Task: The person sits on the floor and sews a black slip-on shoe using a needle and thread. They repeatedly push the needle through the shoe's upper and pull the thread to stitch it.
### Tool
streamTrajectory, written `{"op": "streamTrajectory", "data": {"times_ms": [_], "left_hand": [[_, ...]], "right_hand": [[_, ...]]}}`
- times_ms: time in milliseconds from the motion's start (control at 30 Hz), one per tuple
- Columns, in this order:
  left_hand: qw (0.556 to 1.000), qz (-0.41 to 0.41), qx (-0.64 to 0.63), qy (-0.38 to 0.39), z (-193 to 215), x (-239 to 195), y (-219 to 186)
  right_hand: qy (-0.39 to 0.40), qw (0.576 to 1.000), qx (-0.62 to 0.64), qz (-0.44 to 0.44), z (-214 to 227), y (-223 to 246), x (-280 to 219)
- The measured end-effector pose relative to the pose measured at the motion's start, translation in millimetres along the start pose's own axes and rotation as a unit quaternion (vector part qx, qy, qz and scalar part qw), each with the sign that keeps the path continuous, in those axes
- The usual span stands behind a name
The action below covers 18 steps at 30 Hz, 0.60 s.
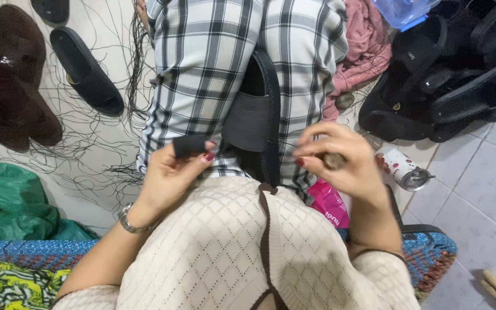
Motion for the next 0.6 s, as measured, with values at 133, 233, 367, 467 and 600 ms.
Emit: {"op": "streamTrajectory", "data": {"times_ms": [133,233,367,467,600], "left_hand": [[0.996,-0.026,0.064,0.063,-16.4,-11.5,-7.9],[0.995,-0.036,0.06,0.066,-18.5,-4.8,-6.0],[0.994,-0.053,0.058,0.073,-17.9,-0.7,-7.4],[0.994,-0.055,0.056,0.08,-20.2,-3.1,-10.0],[0.99,-0.072,0.049,0.107,-22.8,-3.0,-12.1]], "right_hand": [[0.034,0.947,0.32,0.023,-27.0,-27.5,-10.7],[0.016,0.963,0.262,0.059,-6.7,-7.4,-4.6],[-0.072,0.991,0.074,0.089,-6.7,17.5,5.6],[-0.031,0.974,0.22,0.05,-33.9,-8.4,2.0],[0.044,0.952,0.302,0.025,-18.2,-20.1,-5.8]]}}
Point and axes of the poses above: each hand's wrist, its own x-axis towards the middle knuckle, its own z-axis out of the back of the hand, y = z × x, the point moved 7 cm from there along x, towards the middle knuckle, and after that the axes turned 7 degrees about -y, right-handed, at the moved point
